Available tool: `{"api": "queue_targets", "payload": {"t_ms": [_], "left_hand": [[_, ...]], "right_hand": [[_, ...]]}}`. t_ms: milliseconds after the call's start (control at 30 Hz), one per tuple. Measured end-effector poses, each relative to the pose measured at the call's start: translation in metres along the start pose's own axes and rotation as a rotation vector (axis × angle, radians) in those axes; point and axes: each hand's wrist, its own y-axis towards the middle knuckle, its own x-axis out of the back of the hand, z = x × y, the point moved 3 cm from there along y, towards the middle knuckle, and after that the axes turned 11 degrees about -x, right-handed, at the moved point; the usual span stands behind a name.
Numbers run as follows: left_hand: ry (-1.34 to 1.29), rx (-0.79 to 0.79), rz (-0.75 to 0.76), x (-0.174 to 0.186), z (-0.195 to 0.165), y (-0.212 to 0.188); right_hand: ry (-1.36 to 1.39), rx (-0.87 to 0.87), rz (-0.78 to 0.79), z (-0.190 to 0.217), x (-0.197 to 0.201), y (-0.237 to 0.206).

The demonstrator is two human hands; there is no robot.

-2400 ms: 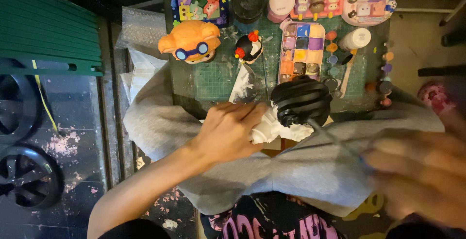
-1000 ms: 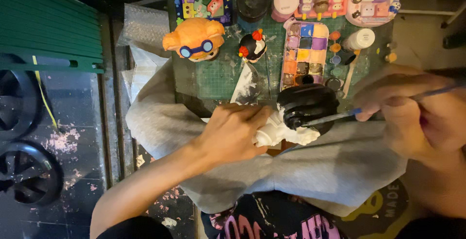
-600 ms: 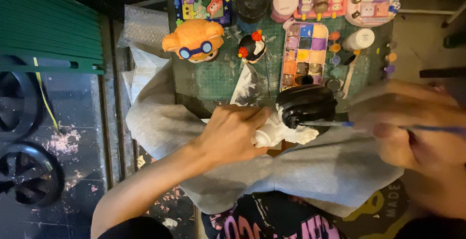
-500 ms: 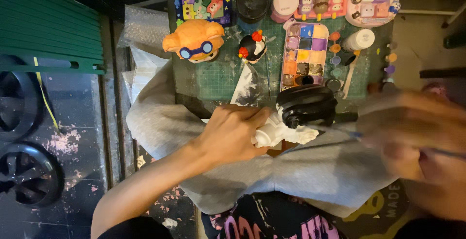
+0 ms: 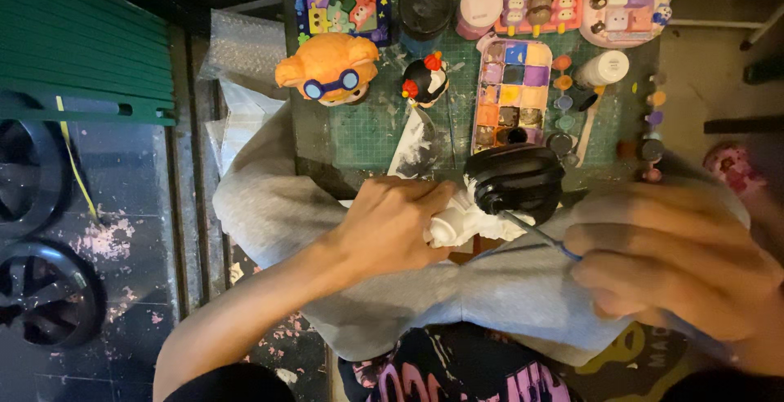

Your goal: The person sits on the floor with a plaster bust figurine on their lap and paints its hair black using a small brush, dipping the brush into a paint palette on the table and rotating the figurine to reach different sides.

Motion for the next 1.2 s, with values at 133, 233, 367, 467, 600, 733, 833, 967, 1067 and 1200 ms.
{"api": "queue_targets", "payload": {"t_ms": [133,233,367,467,600,733,833,967,1067,1200], "left_hand": [[0.003,-0.006,0.002,-0.001,0.001,0.0],[0.017,-0.035,-0.026,0.0,0.001,-0.001],[0.015,-0.013,-0.002,-0.002,0.001,-0.001],[0.018,-0.03,-0.029,0.0,0.0,0.0],[-0.011,-0.046,-0.035,0.002,0.0,-0.001],[-0.008,-0.042,-0.042,0.002,-0.001,0.0],[-0.014,-0.033,-0.032,0.001,-0.001,0.001],[-0.002,-0.035,-0.031,0.0,-0.001,0.001],[-0.004,-0.037,-0.012,-0.001,0.0,-0.001],[-0.015,-0.054,-0.029,-0.001,-0.001,0.0]], "right_hand": [[0.184,-0.176,-0.014,-0.004,0.002,-0.009],[0.28,-0.348,-0.192,-0.011,-0.005,-0.023],[0.232,-0.249,-0.202,-0.023,-0.011,-0.015],[0.209,-0.165,-0.186,-0.021,-0.006,0.0],[0.174,-0.25,-0.121,-0.008,0.001,-0.002],[0.109,-0.256,-0.13,-0.01,-0.005,-0.019],[0.189,-0.261,-0.121,-0.015,-0.004,-0.02],[0.155,-0.138,-0.19,-0.007,-0.003,0.007],[0.19,-0.225,-0.135,0.0,0.002,0.017],[0.222,-0.118,-0.168,-0.008,-0.003,0.027]]}}
